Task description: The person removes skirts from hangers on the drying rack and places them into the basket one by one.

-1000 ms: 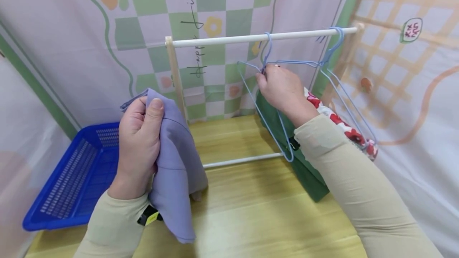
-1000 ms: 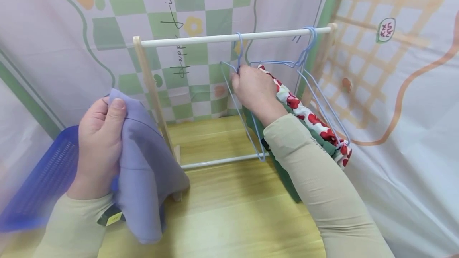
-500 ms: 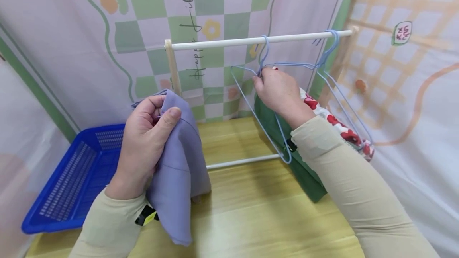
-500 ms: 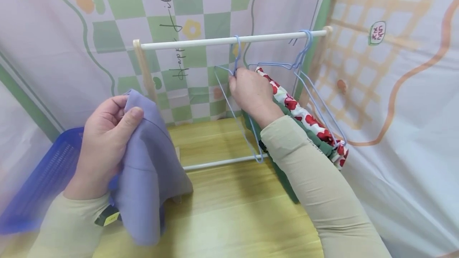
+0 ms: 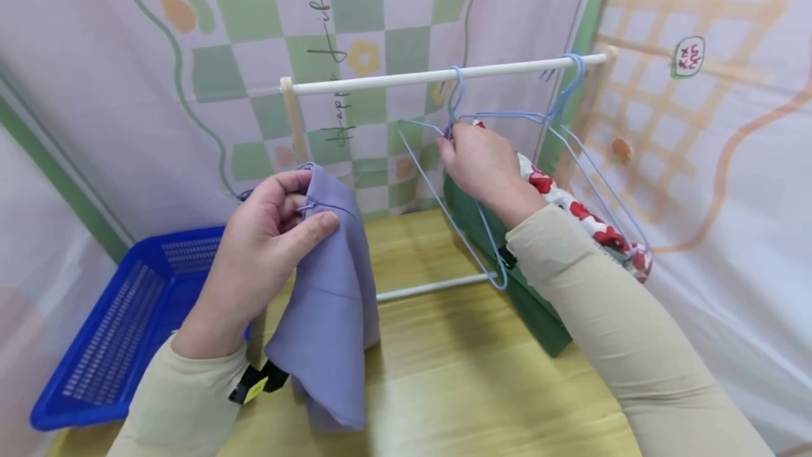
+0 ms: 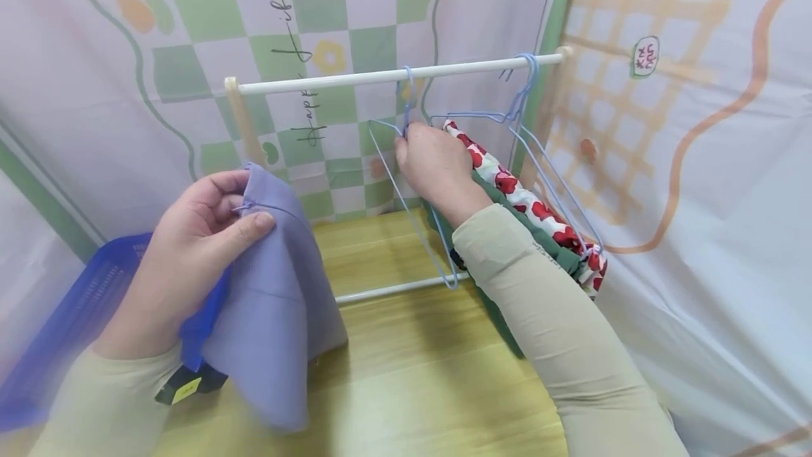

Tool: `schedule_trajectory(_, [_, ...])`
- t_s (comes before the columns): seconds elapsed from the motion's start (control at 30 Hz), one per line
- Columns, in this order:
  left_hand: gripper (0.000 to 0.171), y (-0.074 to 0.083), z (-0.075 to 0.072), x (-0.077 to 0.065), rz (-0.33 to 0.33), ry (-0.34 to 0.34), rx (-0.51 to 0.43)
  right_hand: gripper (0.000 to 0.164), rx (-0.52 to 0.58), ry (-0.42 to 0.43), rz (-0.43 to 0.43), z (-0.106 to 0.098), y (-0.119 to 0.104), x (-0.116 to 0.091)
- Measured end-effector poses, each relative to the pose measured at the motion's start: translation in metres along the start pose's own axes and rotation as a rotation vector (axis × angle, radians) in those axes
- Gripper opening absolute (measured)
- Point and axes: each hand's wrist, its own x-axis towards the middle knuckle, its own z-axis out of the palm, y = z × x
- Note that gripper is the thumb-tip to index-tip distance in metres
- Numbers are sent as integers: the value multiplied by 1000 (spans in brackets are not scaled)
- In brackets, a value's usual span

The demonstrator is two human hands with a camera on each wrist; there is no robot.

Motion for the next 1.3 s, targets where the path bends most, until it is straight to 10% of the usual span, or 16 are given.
schedule_trajectory(1.3, [43, 19, -6, 6, 266, -107, 603, 38, 28, 30, -26, 7, 0, 2])
